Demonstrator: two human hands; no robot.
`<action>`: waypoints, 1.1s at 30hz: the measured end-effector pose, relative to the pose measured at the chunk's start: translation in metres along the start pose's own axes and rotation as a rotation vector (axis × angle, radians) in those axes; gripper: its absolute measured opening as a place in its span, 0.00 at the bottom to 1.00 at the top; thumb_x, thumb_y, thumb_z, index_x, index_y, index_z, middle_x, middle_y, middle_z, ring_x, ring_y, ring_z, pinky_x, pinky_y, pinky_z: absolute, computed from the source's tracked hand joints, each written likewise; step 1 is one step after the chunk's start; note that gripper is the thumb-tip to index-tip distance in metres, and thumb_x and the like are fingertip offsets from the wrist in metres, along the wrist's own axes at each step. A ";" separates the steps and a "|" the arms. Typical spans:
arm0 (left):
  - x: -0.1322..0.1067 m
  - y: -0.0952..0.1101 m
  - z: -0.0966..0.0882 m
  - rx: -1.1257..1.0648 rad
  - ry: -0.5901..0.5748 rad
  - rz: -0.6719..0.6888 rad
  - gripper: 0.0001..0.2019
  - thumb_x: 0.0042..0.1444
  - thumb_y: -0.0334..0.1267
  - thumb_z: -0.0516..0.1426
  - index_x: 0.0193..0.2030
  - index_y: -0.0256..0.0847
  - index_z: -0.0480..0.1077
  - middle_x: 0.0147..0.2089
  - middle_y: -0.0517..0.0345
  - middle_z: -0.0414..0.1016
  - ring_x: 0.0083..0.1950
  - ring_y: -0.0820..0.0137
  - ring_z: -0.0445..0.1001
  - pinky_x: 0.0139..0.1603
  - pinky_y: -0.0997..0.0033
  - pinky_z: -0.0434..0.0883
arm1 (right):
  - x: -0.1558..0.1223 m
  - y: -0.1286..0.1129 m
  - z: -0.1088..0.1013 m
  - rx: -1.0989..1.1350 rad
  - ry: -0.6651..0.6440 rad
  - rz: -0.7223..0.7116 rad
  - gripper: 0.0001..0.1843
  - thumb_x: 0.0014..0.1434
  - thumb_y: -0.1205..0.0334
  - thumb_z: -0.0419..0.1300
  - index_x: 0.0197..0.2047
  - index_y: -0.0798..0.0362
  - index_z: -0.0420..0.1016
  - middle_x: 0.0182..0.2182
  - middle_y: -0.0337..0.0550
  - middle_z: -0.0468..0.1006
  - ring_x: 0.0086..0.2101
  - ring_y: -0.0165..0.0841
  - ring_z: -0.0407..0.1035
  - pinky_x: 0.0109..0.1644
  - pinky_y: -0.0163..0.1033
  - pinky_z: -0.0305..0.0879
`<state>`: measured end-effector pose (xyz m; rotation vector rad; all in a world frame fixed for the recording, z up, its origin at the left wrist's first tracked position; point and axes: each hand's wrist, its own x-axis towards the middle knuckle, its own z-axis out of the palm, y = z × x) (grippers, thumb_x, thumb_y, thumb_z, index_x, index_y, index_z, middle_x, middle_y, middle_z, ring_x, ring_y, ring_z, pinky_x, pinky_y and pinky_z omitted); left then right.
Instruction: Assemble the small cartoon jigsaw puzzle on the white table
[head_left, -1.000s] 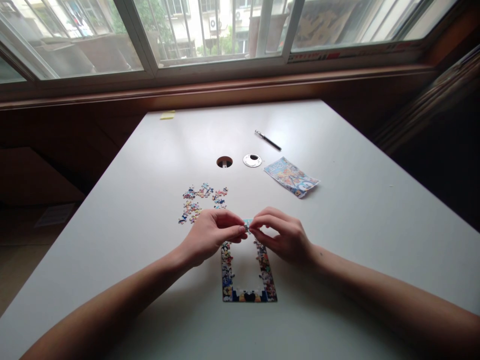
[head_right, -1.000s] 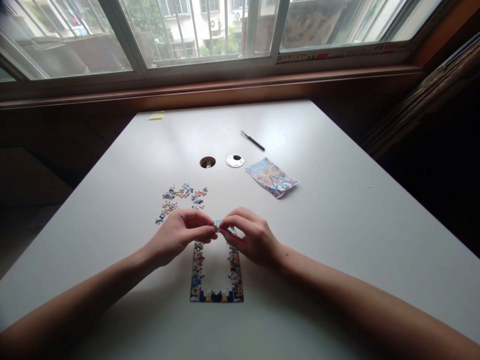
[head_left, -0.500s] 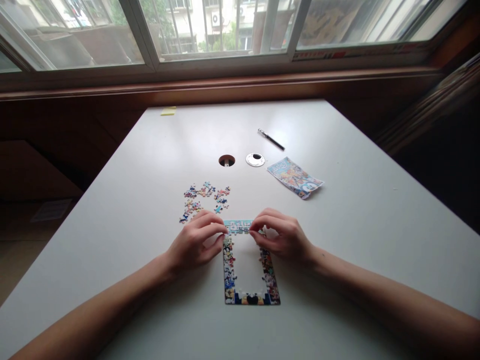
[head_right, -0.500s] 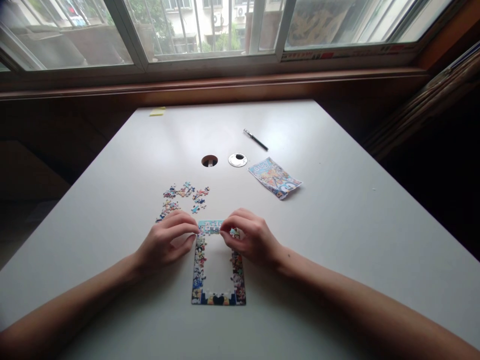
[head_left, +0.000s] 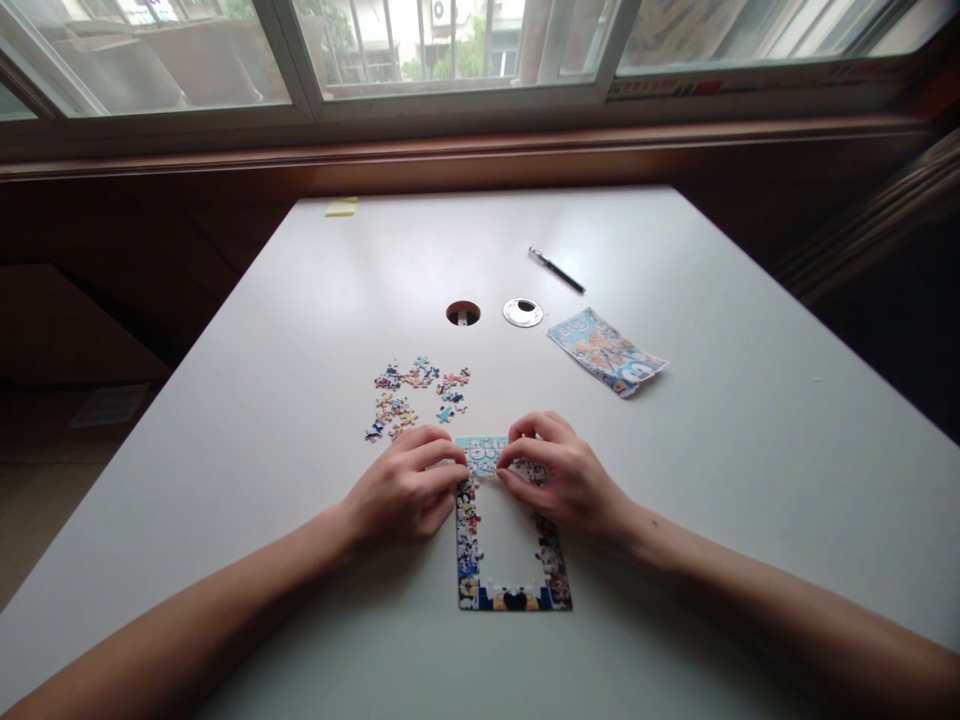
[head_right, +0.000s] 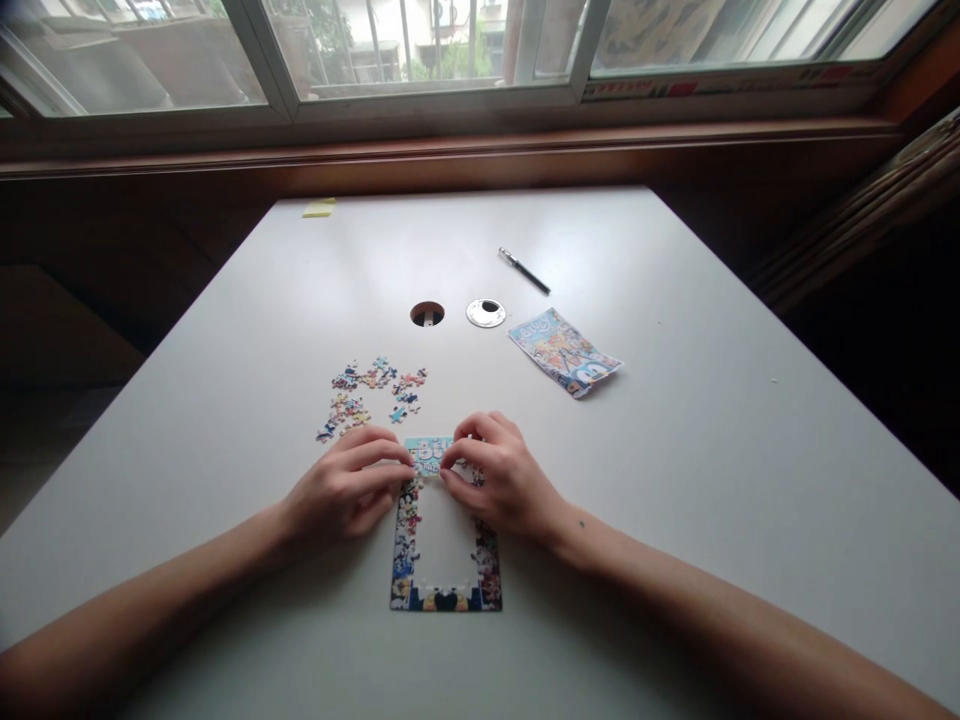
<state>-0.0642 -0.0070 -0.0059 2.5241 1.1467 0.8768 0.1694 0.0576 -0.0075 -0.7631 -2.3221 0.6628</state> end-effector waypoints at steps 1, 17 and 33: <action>0.000 0.000 0.000 0.008 -0.006 -0.001 0.15 0.52 0.23 0.55 0.44 0.40 0.73 0.44 0.52 0.76 0.50 0.61 0.68 0.53 0.57 0.70 | 0.000 0.000 0.000 -0.003 -0.004 0.003 0.04 0.56 0.69 0.63 0.33 0.50 0.77 0.36 0.45 0.72 0.38 0.37 0.66 0.44 0.46 0.67; 0.000 0.003 0.001 0.110 -0.032 0.005 0.12 0.53 0.25 0.55 0.43 0.39 0.72 0.44 0.51 0.76 0.50 0.60 0.69 0.50 0.57 0.68 | 0.002 -0.001 0.003 -0.048 -0.034 0.021 0.04 0.56 0.70 0.63 0.32 0.51 0.77 0.36 0.45 0.72 0.39 0.38 0.66 0.46 0.47 0.65; 0.000 0.003 0.001 0.161 -0.044 0.013 0.17 0.52 0.26 0.55 0.48 0.40 0.72 0.45 0.51 0.74 0.50 0.60 0.68 0.51 0.57 0.68 | 0.002 -0.001 0.003 -0.060 -0.060 0.030 0.03 0.58 0.68 0.62 0.33 0.51 0.76 0.37 0.45 0.72 0.40 0.38 0.65 0.47 0.47 0.64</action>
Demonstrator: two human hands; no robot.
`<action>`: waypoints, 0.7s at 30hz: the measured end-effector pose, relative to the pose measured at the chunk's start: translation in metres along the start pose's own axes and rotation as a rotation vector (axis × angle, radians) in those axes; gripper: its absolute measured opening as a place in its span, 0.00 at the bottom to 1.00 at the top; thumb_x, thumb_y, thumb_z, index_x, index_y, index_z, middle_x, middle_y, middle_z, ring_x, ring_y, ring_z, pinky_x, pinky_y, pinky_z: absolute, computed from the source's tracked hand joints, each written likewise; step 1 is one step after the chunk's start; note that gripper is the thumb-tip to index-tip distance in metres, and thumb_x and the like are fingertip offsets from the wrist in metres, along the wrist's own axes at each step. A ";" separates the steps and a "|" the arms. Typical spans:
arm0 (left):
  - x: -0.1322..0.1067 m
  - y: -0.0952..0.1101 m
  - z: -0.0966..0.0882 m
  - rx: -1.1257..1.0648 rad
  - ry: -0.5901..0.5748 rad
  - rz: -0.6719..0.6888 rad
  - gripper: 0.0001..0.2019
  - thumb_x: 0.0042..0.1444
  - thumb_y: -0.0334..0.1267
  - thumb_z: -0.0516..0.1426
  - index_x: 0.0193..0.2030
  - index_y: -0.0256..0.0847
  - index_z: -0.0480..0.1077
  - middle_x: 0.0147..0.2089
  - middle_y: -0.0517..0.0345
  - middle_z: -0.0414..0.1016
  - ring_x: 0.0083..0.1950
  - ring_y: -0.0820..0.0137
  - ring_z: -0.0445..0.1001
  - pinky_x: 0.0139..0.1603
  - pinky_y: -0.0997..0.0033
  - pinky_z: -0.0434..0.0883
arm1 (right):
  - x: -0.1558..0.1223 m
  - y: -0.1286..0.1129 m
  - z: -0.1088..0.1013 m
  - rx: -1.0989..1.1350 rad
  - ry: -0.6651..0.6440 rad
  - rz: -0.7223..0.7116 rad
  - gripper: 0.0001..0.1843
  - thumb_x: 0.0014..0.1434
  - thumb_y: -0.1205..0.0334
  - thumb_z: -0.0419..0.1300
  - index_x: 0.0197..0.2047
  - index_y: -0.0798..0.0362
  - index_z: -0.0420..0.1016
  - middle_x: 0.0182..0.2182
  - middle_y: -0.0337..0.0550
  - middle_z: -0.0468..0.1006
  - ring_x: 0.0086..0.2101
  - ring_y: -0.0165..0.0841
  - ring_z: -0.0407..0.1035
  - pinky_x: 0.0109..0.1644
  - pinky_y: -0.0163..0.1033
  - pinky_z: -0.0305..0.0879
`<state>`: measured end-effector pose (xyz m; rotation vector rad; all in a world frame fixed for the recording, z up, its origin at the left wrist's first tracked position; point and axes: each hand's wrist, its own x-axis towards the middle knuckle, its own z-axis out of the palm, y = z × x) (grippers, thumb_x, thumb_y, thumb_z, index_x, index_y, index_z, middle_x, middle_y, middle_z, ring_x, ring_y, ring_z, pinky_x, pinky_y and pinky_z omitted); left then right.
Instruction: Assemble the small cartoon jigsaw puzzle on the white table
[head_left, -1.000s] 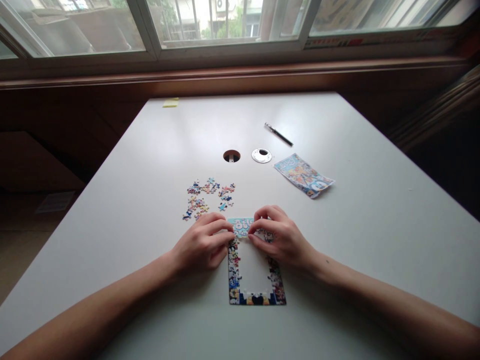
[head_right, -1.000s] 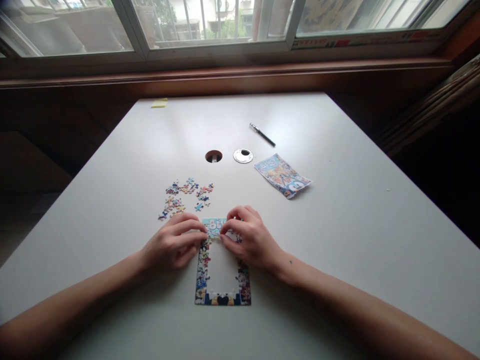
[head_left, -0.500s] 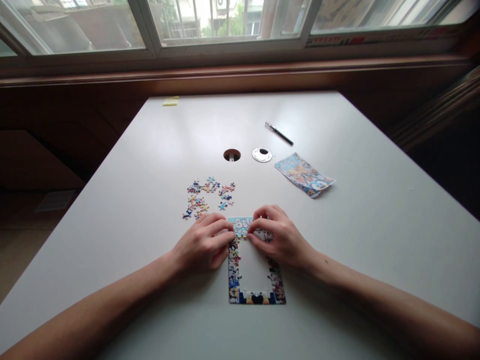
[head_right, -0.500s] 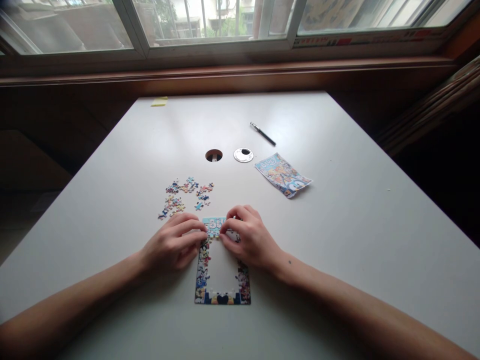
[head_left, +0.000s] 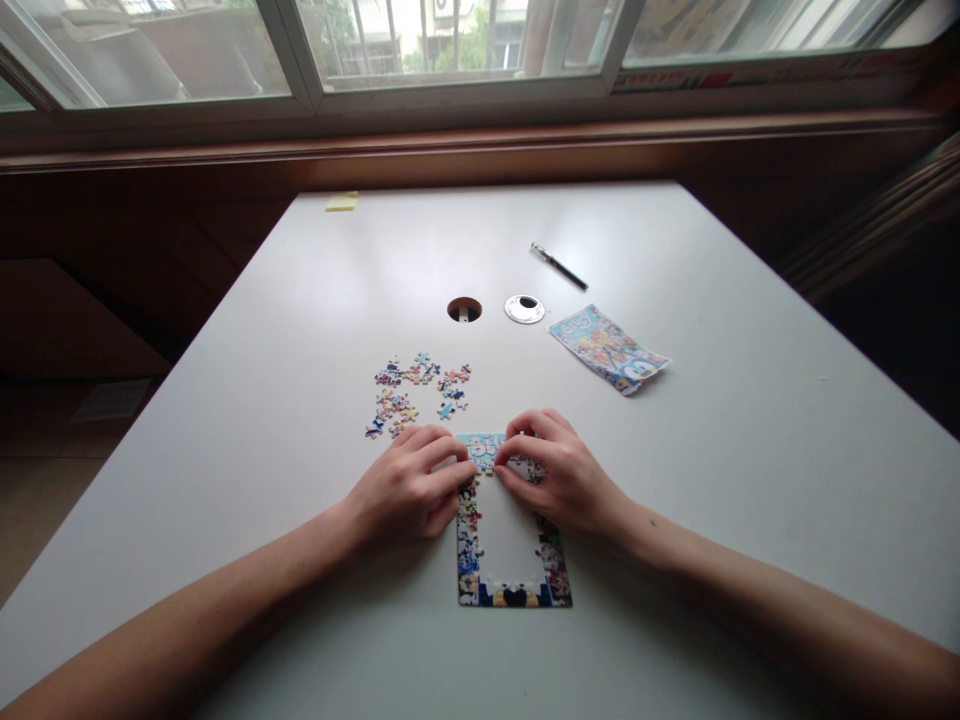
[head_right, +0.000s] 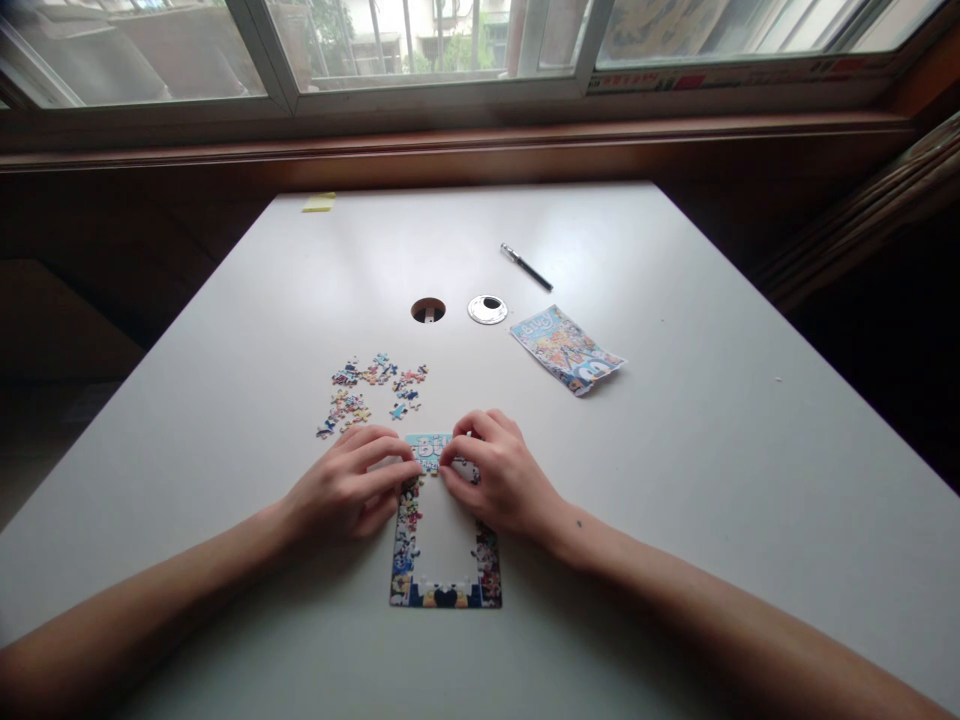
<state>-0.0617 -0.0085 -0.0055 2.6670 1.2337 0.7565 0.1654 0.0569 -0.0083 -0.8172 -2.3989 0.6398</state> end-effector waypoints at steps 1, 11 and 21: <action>0.000 0.000 0.000 0.003 0.001 0.000 0.17 0.52 0.25 0.55 0.48 0.40 0.71 0.45 0.52 0.74 0.50 0.60 0.68 0.51 0.57 0.68 | 0.000 0.000 0.000 -0.001 -0.001 0.001 0.03 0.58 0.68 0.62 0.34 0.51 0.76 0.37 0.45 0.72 0.40 0.38 0.65 0.47 0.47 0.64; 0.003 0.005 -0.002 0.090 -0.076 0.030 0.13 0.55 0.28 0.53 0.48 0.37 0.70 0.46 0.49 0.73 0.50 0.59 0.68 0.50 0.56 0.67 | -0.002 0.000 0.000 -0.004 0.002 -0.034 0.07 0.58 0.70 0.60 0.38 0.50 0.77 0.37 0.45 0.72 0.39 0.37 0.65 0.47 0.47 0.63; 0.001 0.005 -0.007 -0.062 -0.122 -0.066 0.28 0.53 0.49 0.59 0.56 0.37 0.62 0.60 0.41 0.64 0.61 0.51 0.61 0.62 0.47 0.61 | 0.002 0.018 -0.019 0.074 -0.011 -0.115 0.12 0.56 0.74 0.58 0.42 0.52 0.73 0.39 0.46 0.73 0.41 0.38 0.66 0.46 0.44 0.67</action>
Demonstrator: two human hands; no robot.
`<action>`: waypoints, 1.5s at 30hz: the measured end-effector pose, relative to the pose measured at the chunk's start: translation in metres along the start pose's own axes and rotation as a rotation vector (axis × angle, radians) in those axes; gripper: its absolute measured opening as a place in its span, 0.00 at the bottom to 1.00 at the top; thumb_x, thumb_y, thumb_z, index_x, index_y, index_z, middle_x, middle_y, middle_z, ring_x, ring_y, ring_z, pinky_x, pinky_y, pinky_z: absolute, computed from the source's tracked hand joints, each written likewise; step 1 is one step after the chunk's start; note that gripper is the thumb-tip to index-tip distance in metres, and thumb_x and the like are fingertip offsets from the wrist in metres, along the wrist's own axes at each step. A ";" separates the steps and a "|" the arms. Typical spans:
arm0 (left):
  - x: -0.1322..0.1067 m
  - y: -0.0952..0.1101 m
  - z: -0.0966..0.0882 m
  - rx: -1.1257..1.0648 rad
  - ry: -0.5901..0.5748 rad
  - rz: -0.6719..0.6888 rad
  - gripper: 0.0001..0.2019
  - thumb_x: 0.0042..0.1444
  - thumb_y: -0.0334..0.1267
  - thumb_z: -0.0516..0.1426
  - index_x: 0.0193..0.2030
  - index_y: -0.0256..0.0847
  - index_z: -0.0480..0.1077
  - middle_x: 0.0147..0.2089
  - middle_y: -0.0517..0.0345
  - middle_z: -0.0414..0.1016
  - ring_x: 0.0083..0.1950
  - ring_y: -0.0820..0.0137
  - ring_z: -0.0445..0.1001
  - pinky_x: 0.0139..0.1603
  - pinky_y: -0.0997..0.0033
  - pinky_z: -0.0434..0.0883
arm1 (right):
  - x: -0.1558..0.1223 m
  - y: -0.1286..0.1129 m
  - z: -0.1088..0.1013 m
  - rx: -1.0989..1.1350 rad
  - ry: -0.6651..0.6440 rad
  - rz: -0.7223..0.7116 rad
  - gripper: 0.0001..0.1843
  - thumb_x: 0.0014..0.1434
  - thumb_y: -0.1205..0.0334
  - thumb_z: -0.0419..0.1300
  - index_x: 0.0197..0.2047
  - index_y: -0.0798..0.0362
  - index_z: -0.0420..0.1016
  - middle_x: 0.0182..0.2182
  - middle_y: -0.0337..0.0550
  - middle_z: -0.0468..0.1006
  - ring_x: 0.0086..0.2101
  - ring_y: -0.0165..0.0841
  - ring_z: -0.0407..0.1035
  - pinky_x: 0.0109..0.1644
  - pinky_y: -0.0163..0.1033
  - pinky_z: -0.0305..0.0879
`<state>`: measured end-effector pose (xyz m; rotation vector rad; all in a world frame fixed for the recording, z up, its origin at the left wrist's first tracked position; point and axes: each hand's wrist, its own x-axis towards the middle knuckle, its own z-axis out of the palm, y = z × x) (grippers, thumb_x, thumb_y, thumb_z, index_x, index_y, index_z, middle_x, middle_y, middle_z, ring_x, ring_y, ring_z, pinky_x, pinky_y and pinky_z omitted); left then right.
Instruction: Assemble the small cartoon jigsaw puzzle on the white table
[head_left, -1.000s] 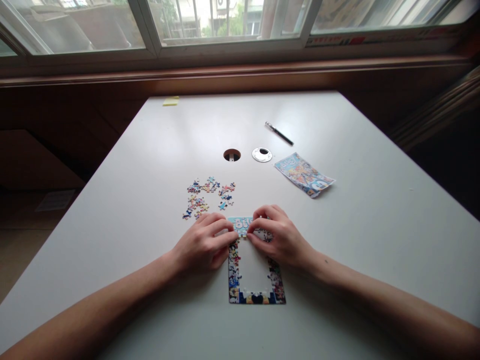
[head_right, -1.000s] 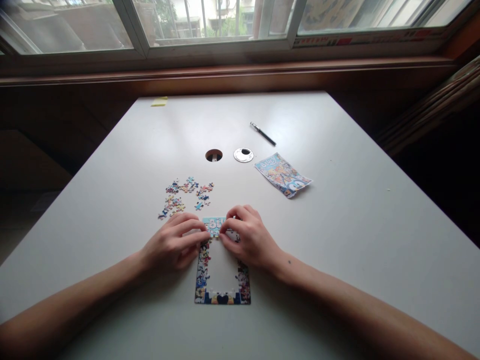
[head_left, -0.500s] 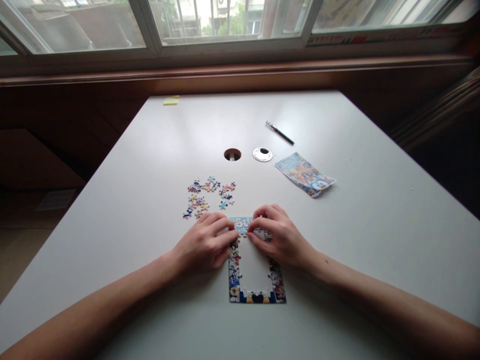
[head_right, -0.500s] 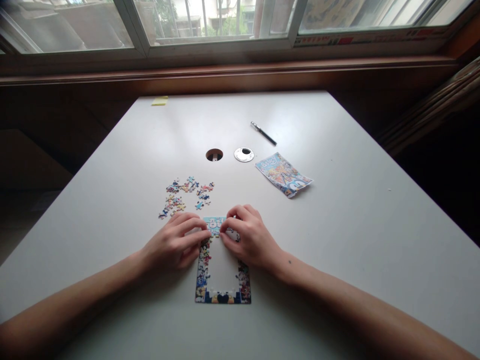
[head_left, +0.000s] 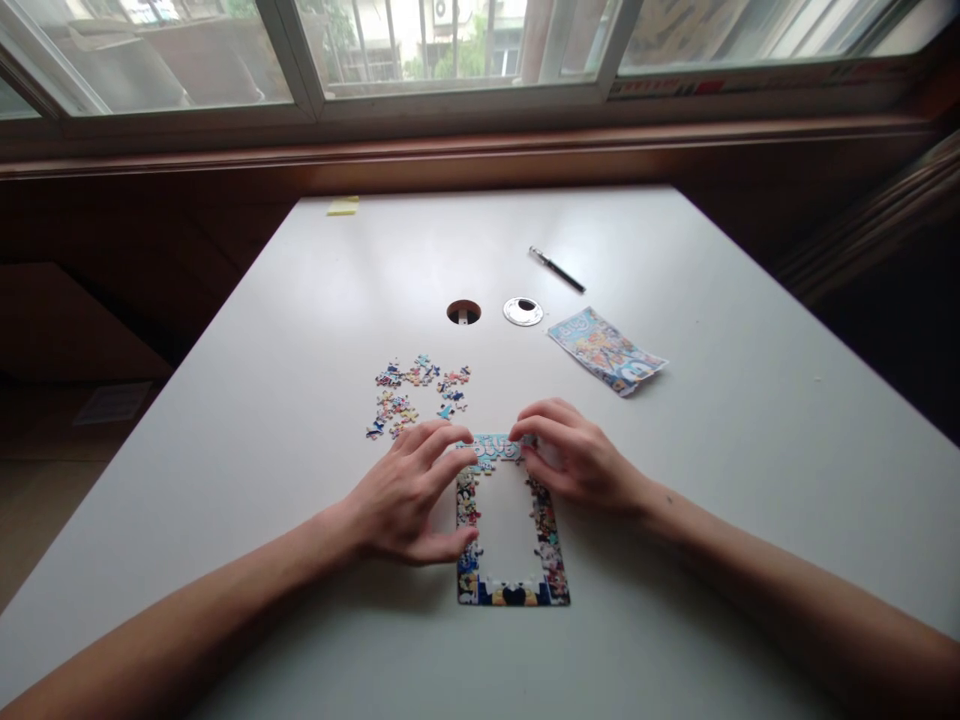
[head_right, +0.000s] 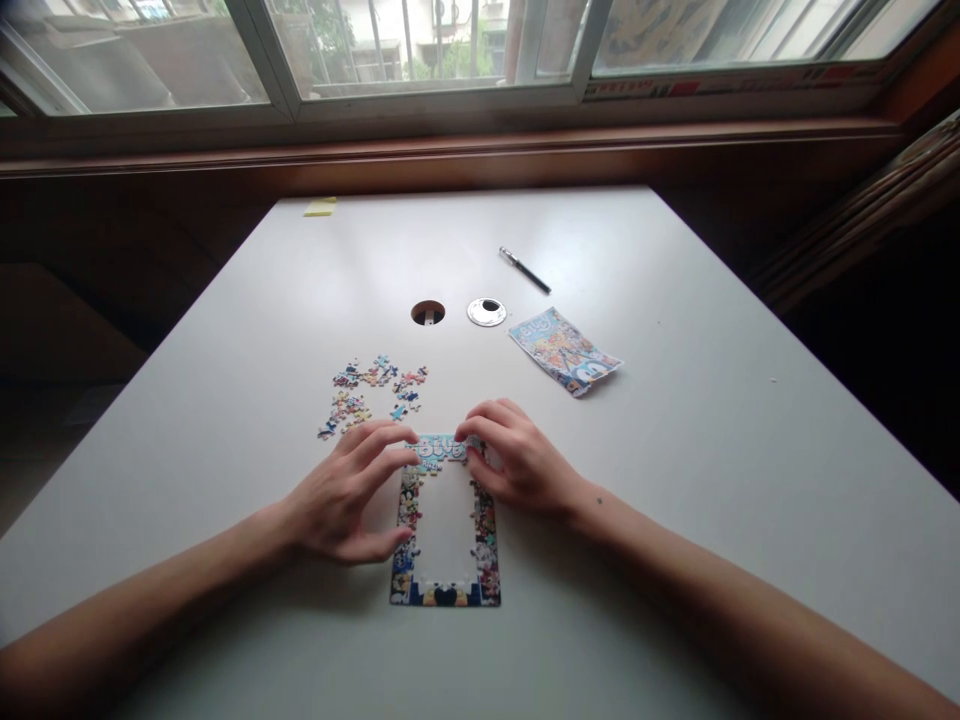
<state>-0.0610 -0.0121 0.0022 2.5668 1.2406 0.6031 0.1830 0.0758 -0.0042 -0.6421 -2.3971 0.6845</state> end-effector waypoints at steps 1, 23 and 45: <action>0.000 0.000 -0.001 -0.014 -0.021 0.006 0.31 0.51 0.53 0.60 0.57 0.37 0.61 0.61 0.41 0.63 0.62 0.50 0.60 0.63 0.47 0.60 | 0.000 0.003 -0.003 0.015 -0.026 -0.009 0.13 0.56 0.74 0.58 0.43 0.52 0.73 0.39 0.46 0.73 0.41 0.38 0.67 0.46 0.44 0.67; 0.001 -0.003 -0.002 -0.018 -0.099 0.045 0.30 0.55 0.52 0.57 0.62 0.41 0.62 0.62 0.44 0.64 0.64 0.52 0.59 0.65 0.49 0.59 | -0.003 0.009 -0.003 0.054 -0.038 -0.035 0.12 0.57 0.75 0.58 0.42 0.51 0.73 0.40 0.46 0.73 0.41 0.36 0.68 0.45 0.42 0.69; 0.002 -0.003 -0.001 0.013 -0.107 0.059 0.28 0.57 0.51 0.56 0.61 0.41 0.63 0.62 0.43 0.64 0.64 0.51 0.59 0.64 0.48 0.60 | -0.002 0.007 -0.005 0.035 -0.054 -0.042 0.11 0.58 0.74 0.58 0.42 0.50 0.74 0.39 0.46 0.73 0.41 0.37 0.67 0.45 0.44 0.69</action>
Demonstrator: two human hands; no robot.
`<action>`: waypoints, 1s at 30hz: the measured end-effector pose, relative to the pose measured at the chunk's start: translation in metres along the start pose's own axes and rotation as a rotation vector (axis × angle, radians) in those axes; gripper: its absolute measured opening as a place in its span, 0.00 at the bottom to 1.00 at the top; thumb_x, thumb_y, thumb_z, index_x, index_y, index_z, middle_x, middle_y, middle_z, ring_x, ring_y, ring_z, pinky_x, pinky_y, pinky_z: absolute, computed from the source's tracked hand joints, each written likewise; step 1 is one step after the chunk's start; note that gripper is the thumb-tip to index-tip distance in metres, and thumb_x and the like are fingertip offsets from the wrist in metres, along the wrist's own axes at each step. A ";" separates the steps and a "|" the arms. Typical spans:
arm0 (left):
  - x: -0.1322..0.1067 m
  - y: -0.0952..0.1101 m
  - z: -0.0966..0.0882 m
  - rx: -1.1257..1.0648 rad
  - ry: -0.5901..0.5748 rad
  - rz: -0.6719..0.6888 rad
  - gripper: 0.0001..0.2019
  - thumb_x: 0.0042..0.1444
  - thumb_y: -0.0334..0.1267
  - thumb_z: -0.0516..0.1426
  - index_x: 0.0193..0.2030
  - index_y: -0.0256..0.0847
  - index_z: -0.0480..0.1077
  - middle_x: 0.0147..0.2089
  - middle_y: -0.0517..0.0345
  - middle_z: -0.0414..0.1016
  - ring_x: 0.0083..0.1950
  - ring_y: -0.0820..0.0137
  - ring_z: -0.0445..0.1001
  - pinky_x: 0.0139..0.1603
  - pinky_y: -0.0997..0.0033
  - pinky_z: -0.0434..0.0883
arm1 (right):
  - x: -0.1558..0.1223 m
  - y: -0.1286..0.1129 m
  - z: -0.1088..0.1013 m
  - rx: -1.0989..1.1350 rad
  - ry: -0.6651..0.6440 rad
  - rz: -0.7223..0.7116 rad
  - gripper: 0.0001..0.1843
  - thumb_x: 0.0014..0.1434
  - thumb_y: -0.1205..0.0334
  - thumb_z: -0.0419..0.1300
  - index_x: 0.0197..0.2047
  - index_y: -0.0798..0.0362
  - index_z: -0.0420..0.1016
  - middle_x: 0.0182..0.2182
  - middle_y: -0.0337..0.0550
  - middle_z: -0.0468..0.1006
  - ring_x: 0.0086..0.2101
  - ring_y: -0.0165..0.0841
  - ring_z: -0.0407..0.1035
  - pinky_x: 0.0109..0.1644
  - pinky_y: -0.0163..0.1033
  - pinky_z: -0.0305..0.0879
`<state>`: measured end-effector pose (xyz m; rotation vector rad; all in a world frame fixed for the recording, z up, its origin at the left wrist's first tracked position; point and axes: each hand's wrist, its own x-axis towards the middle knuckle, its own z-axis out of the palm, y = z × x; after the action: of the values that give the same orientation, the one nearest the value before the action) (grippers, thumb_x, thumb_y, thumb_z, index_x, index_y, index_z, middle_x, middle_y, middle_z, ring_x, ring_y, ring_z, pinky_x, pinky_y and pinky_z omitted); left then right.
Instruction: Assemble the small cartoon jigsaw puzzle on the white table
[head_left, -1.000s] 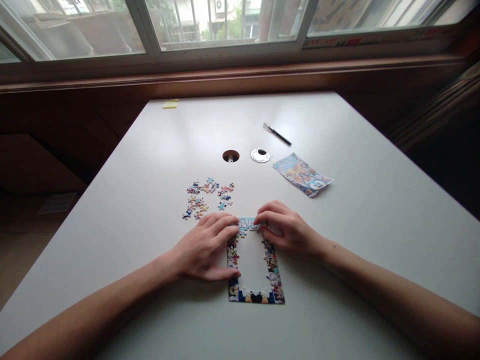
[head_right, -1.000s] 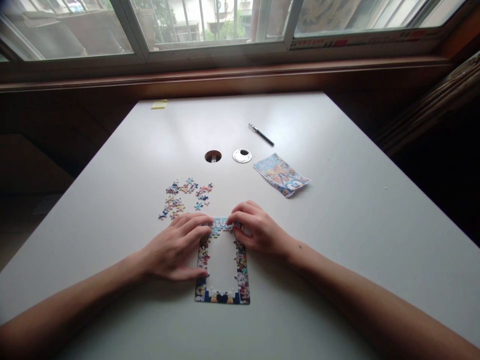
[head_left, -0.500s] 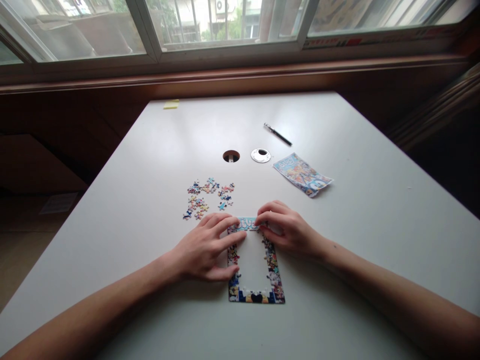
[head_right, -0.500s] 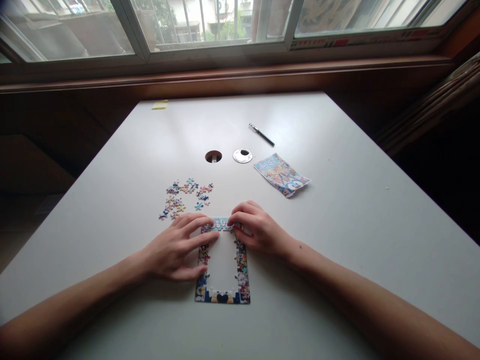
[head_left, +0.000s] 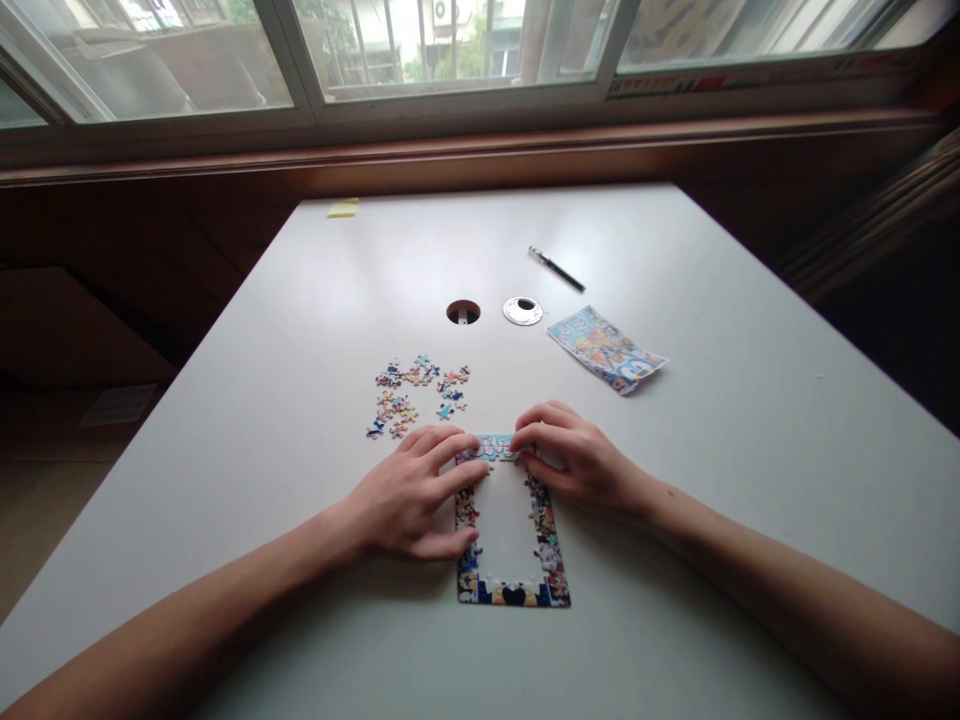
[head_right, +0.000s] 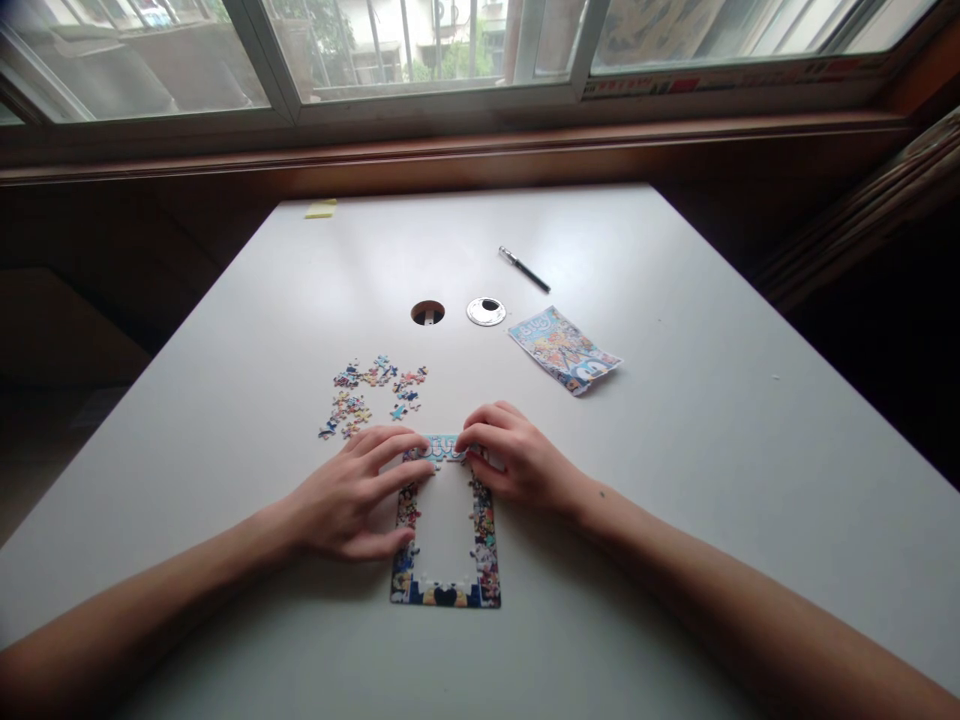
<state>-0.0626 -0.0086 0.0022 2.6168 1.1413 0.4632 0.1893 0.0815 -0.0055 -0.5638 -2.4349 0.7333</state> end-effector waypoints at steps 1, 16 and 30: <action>0.000 0.000 0.000 -0.001 0.005 0.002 0.28 0.56 0.51 0.56 0.61 0.41 0.63 0.62 0.43 0.64 0.64 0.51 0.59 0.64 0.48 0.60 | 0.000 0.000 0.000 0.001 0.000 0.000 0.11 0.58 0.74 0.58 0.42 0.50 0.74 0.39 0.46 0.73 0.41 0.37 0.67 0.45 0.44 0.69; 0.000 0.000 0.000 -0.009 0.026 0.007 0.28 0.55 0.50 0.57 0.61 0.42 0.63 0.61 0.44 0.65 0.63 0.51 0.61 0.63 0.48 0.61 | 0.000 0.000 0.000 -0.007 0.006 0.006 0.10 0.58 0.72 0.59 0.42 0.50 0.74 0.39 0.46 0.74 0.40 0.37 0.69 0.45 0.43 0.70; 0.000 0.000 0.000 -0.011 0.020 0.005 0.28 0.56 0.50 0.57 0.61 0.42 0.63 0.61 0.43 0.65 0.63 0.51 0.60 0.63 0.48 0.61 | -0.001 0.001 0.001 -0.007 0.008 -0.001 0.10 0.58 0.72 0.59 0.42 0.50 0.74 0.40 0.46 0.74 0.40 0.37 0.69 0.45 0.44 0.71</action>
<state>-0.0625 -0.0086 0.0020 2.6124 1.1350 0.4967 0.1896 0.0820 -0.0071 -0.5674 -2.4312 0.7205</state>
